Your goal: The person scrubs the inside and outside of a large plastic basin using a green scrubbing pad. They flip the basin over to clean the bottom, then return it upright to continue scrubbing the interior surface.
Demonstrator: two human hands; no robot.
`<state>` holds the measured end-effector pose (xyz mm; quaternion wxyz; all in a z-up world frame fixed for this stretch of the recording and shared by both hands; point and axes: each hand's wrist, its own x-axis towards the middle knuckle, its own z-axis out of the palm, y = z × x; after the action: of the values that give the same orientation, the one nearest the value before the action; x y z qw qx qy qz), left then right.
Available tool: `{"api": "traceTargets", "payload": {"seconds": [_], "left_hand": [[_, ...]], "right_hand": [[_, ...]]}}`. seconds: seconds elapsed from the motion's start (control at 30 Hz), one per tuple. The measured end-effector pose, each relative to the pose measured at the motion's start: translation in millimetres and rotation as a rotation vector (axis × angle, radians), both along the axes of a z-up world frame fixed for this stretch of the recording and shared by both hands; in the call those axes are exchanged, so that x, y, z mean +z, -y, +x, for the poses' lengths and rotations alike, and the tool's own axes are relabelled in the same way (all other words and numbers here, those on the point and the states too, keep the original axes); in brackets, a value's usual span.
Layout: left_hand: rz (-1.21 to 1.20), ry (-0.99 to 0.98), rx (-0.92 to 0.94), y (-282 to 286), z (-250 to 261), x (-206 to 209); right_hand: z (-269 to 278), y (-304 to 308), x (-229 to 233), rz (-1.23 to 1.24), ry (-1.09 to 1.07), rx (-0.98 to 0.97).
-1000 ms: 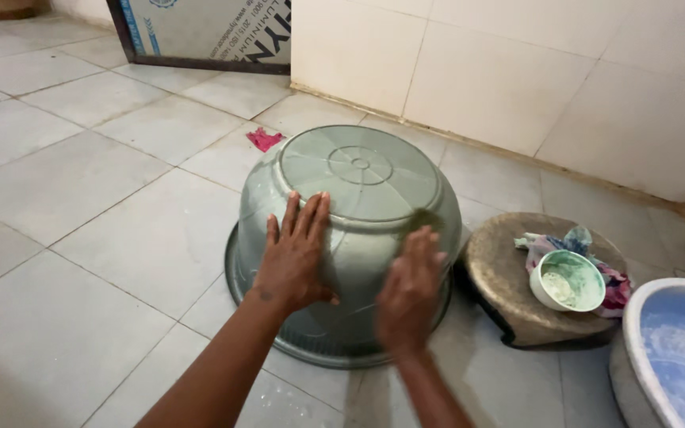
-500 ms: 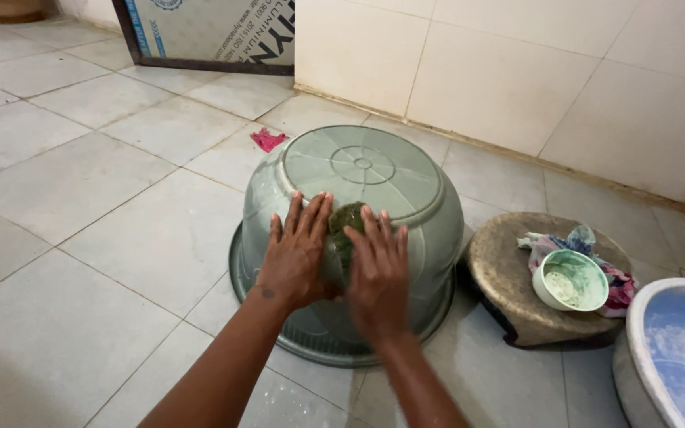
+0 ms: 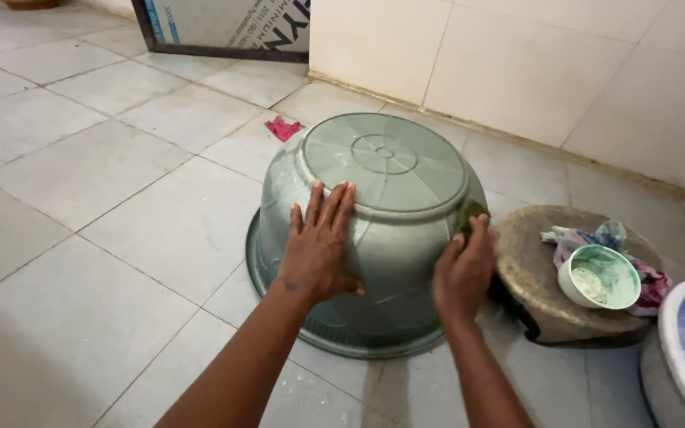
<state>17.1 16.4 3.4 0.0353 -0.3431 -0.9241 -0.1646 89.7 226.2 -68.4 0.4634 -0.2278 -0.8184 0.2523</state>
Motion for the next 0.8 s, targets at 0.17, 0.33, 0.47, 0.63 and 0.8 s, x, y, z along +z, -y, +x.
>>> {"api": "traceTargets", "payload": {"seconds": [0.17,0.33,0.47,0.63,0.8], "left_hand": [[0.029,-0.041,-0.010,-2,-9,-14],[0.039,-0.258,-0.021,0,-10,-20],[-0.028,-0.031,0.008,-3,-6,-10],[-0.030,-0.032,0.013,-2,0,-3],[0.025,-0.088,0.004,1,5,-7]], "right_hand": [[6,85,-3,0.313,-0.003,0.142],[12,88,10,0.612,0.168,0.446],[11,29,10,0.441,0.080,0.392],[14,47,-15,0.027,0.023,0.067],[43,103,-48,0.380,0.211,0.279]]}}
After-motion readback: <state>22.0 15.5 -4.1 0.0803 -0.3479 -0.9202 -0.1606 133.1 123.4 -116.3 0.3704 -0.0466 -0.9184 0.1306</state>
